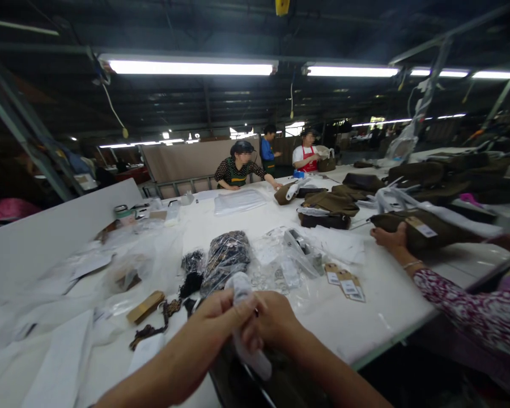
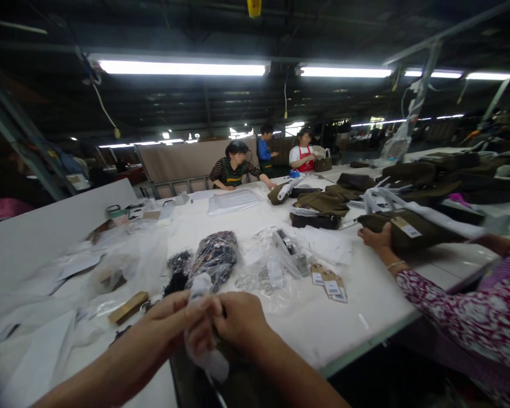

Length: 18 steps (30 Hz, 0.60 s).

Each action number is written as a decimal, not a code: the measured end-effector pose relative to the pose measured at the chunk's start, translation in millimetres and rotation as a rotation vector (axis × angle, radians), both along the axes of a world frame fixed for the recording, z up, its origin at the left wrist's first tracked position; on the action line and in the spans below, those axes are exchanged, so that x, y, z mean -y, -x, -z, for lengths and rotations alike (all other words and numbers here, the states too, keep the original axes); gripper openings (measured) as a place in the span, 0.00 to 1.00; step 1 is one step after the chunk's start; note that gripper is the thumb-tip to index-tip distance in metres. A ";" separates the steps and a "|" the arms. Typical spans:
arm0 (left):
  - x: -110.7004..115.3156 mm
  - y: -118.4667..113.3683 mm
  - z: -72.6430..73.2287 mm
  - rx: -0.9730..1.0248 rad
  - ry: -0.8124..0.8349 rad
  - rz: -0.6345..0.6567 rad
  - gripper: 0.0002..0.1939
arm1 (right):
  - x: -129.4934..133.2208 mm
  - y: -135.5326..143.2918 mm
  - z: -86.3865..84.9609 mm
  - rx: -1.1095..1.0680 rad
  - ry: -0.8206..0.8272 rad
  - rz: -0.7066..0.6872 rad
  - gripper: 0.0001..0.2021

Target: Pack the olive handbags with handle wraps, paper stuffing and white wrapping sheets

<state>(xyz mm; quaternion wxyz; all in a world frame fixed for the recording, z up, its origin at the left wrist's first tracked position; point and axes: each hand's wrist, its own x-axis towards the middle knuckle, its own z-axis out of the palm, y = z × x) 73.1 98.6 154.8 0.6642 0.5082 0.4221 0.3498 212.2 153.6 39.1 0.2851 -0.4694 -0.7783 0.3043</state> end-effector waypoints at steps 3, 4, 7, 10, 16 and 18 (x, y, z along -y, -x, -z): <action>-15.5 22.9 -30.8 -0.170 -0.087 0.041 0.24 | -1.7 -18.5 -15.7 0.025 -0.124 0.057 0.11; -20.8 30.7 -41.6 -0.294 -0.138 0.067 0.25 | -1.4 -25.2 -20.0 0.034 -0.138 0.084 0.12; -33.5 46.0 -65.1 -0.680 -0.307 0.092 0.26 | 2.6 -45.1 -28.5 0.017 -0.121 0.141 0.12; -40.4 46.6 -65.9 -0.812 -0.430 0.081 0.26 | 10.6 -63.8 -28.9 -0.085 -0.054 0.052 0.11; -51.4 31.5 -28.6 -0.918 -0.634 0.056 0.25 | 24.5 -88.2 -9.0 -0.031 0.126 -0.027 0.10; -53.9 28.1 -22.0 -0.930 -0.661 0.066 0.24 | 26.5 -87.6 -7.2 -0.032 0.038 0.143 0.10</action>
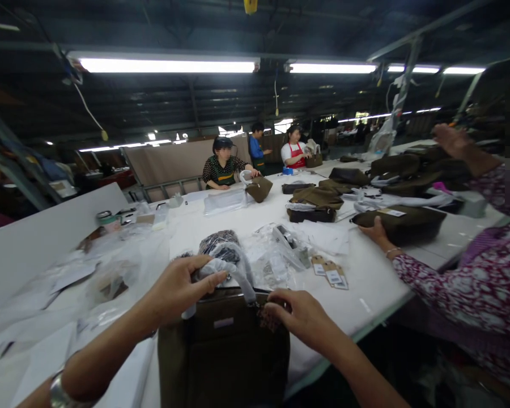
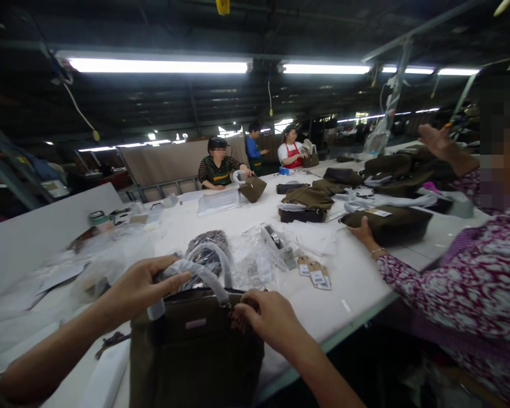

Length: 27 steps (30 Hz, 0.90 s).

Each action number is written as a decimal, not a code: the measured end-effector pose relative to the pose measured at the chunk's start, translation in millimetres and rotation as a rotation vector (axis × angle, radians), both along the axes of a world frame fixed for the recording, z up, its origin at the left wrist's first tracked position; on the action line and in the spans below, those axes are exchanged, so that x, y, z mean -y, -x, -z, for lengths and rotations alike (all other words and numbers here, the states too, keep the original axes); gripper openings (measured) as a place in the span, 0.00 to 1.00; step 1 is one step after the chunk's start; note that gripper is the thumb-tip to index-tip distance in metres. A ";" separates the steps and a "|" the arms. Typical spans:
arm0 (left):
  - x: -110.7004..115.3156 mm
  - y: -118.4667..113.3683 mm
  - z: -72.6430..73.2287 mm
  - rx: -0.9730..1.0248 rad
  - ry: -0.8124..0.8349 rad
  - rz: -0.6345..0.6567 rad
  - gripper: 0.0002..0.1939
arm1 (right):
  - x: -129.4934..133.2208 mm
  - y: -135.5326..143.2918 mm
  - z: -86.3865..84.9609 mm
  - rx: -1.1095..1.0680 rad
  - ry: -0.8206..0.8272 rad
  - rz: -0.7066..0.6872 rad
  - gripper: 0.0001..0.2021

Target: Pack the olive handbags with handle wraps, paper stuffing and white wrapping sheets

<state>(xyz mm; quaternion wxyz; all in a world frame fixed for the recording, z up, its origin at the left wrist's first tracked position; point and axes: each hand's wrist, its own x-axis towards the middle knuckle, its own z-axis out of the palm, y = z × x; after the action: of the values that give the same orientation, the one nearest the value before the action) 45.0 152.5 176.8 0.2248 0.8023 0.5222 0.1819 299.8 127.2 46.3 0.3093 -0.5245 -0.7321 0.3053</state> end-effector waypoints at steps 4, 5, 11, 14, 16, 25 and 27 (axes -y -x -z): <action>0.2 -5.5 -1.5 -0.044 -0.030 0.067 0.21 | -3.5 20.1 -12.0 -0.223 -0.246 0.068 0.24; 1.1 -6.2 -3.2 -0.055 -0.046 0.080 0.21 | -6.4 27.4 -14.5 -0.267 -0.279 0.005 0.27; 14.9 8.5 -0.9 0.029 -0.111 -0.015 0.17 | -21.2 46.7 14.2 -0.064 -0.205 -0.123 0.05; 26.1 22.3 13.1 0.064 -0.083 -0.058 0.21 | -16.2 38.0 35.9 -0.100 -0.174 -0.119 0.05; 31.3 29.5 23.7 0.122 -0.026 -0.042 0.25 | -11.0 33.3 41.1 -0.187 -0.139 -0.123 0.08; 27.3 34.2 53.3 0.171 0.500 -0.003 0.33 | 18.2 17.8 4.4 -0.405 -0.046 -0.315 0.12; 38.4 30.3 55.7 0.047 0.598 0.127 0.29 | 28.8 5.1 -2.7 -0.461 0.117 -0.505 0.21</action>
<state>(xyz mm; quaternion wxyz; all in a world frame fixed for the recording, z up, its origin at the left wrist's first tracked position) 14.7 114.1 121.2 0.4741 0.7271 0.4959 0.0242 294.7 98.3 49.0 0.3508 -0.2609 -0.7308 0.5242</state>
